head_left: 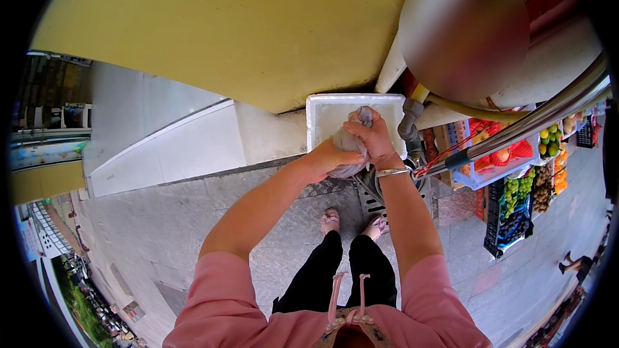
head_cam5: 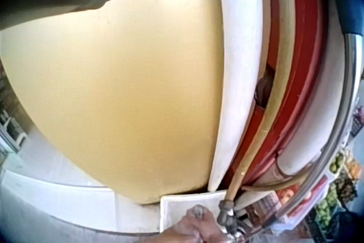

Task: The person washes a cloth in a white container at an outdoor tap, then enters a convenience store. Inside, they wipe the checkout counter and the cash register area with the damp cloth. They briefly pick up a bottle of sauce from a shelf before returning to wipe the counter.

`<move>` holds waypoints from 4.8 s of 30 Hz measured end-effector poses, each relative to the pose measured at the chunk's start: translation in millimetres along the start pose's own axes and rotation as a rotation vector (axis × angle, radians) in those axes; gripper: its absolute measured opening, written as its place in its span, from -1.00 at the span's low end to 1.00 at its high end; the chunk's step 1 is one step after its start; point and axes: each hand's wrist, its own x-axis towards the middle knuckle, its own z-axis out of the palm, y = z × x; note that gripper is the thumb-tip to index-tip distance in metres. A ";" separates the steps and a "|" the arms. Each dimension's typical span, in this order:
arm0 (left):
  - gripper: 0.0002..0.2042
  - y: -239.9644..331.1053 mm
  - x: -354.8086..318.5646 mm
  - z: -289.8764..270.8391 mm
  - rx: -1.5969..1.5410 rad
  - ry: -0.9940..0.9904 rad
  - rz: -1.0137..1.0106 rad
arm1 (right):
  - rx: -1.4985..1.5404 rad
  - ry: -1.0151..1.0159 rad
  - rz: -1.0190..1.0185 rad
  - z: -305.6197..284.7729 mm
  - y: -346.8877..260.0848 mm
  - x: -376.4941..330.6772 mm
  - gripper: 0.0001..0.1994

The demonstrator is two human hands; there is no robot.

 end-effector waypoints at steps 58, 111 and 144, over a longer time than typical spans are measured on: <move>-0.77 1.9 -41.6 57.3 0.915 0.409 1.012 | 0.694 0.102 0.333 20.8 34.8 -71.7 -0.82; -0.26 -168.1 -313.6 -10.7 -0.112 1.012 -0.009 | 0.042 0.690 -0.135 30.9 -88.0 -134.0 -0.72; -0.58 -200.5 -258.7 -32.3 -0.492 0.751 0.019 | -0.160 0.938 -0.478 -4.8 -35.3 -188.6 -0.79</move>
